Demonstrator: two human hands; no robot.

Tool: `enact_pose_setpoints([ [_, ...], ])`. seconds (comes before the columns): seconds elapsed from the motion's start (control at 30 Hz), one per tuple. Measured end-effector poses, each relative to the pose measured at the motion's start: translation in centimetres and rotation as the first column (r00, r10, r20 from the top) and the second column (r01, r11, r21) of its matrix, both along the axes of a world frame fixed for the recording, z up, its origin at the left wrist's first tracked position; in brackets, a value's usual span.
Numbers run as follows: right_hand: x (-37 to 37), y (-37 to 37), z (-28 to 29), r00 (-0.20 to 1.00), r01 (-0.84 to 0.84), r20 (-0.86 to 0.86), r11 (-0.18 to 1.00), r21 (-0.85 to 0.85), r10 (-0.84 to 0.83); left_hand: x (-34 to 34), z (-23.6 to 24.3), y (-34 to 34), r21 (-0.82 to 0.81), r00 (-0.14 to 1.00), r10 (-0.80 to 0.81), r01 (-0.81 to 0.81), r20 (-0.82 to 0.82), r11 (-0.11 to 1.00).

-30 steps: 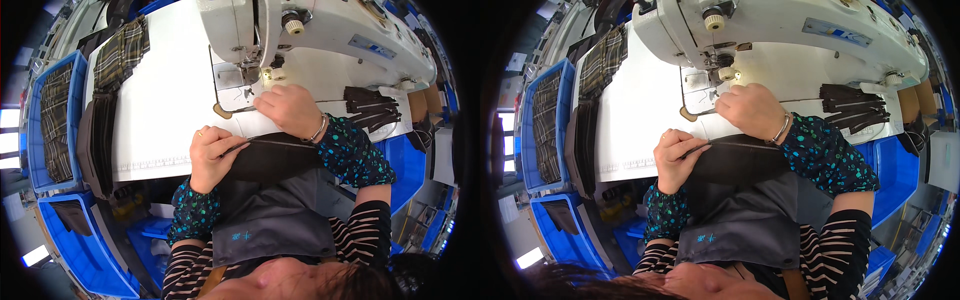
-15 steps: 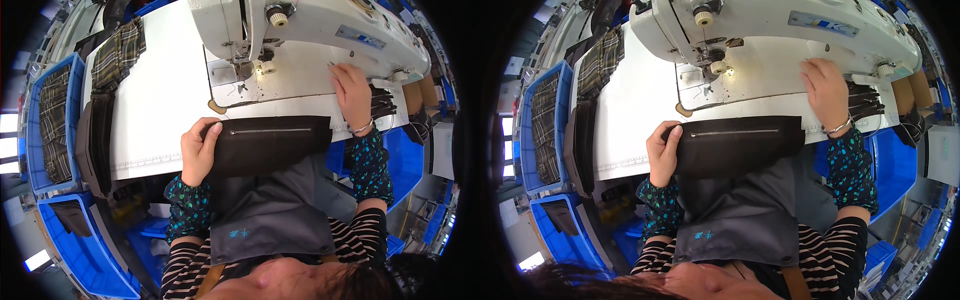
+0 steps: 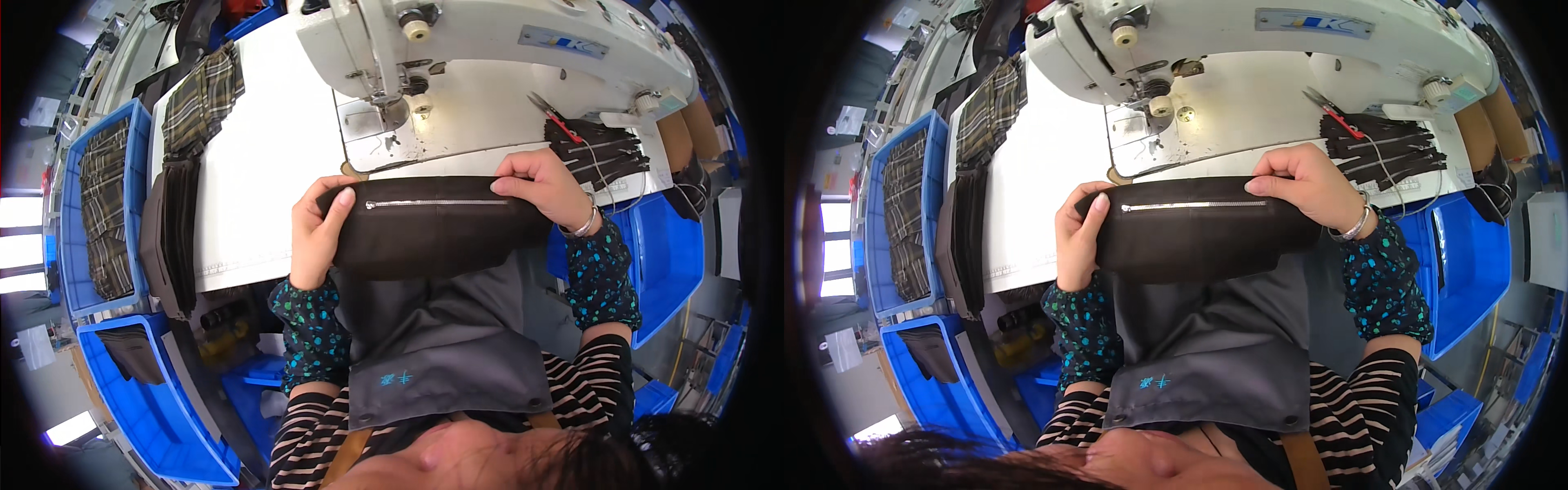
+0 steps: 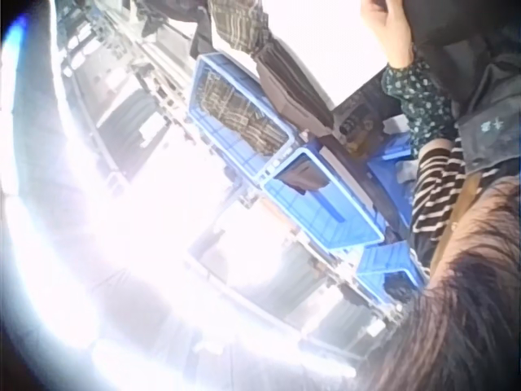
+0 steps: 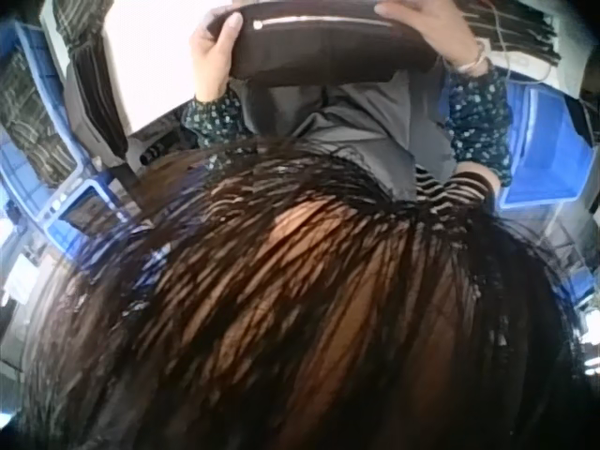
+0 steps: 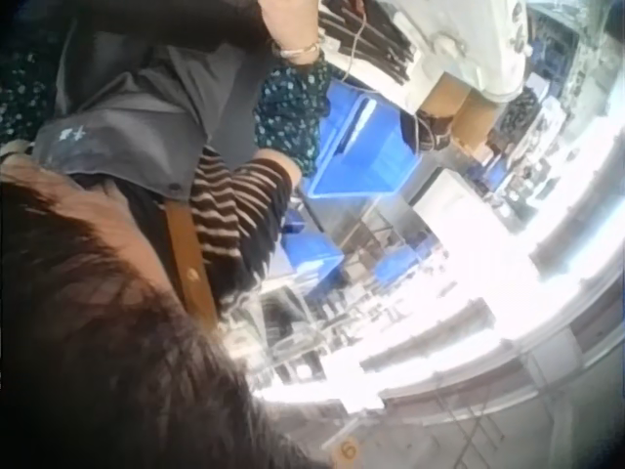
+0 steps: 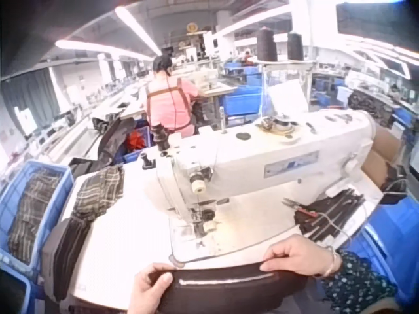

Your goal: The person sews a zipper onto a black fabric piece using an industrial sewing machine. They align the zipper, guide the fabric through the machine, and stitch along both sides. After completing the sewing, they cut the thread and inspect the finished piece.

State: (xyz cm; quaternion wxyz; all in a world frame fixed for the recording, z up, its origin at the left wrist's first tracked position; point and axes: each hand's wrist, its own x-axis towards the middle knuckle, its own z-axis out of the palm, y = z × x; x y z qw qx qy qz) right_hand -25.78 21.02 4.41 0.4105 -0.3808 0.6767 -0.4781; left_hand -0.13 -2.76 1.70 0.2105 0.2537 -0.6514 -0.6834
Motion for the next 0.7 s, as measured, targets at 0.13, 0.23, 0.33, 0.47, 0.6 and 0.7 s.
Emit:
enact_pose_setpoints([
  [0.13, 0.1, -0.1, -0.1, 1.0, 0.004, 0.007, 1.0, 0.012, -0.004, -0.2, 0.6, -0.2, -0.162, 0.991, -0.055, 0.074, 0.123, 0.984],
  [0.23, 0.0, -0.2, -0.8, 0.999, 0.002, 0.037, 1.0, -0.003, -0.002, 0.0, 0.4, -1.2, -0.101, 0.984, -0.097, 0.112, 0.147, 0.989],
  [0.33, -0.4, -0.5, -1.8, 0.994, 0.024, 0.104, 1.0, -0.005, -0.023, 0.1, 0.2, -2.1, 0.029, 0.981, -0.159, 0.157, 0.113, 0.987],
  [0.47, -1.4, -0.8, -2.4, 0.99, 0.015, 0.143, 1.0, 0.022, -0.018, 0.2, 0.6, -3.0, 0.189, 0.972, -0.232, 0.22, 0.044, 0.957],
  [0.6, -1.8, -1.0, -2.8, 0.992, 0.016, 0.127, 1.0, 0.026, -0.019, 0.4, 0.6, -3.4, 0.209, 0.962, -0.27, 0.255, 0.048, 0.944],
  [0.7, -1.6, -1.0, -2.6, 0.992, 0.022, 0.127, 0.999, 0.036, -0.027, 0.2, 0.5, -3.3, 0.219, 0.96, -0.275, 0.258, 0.05, 0.941],
])
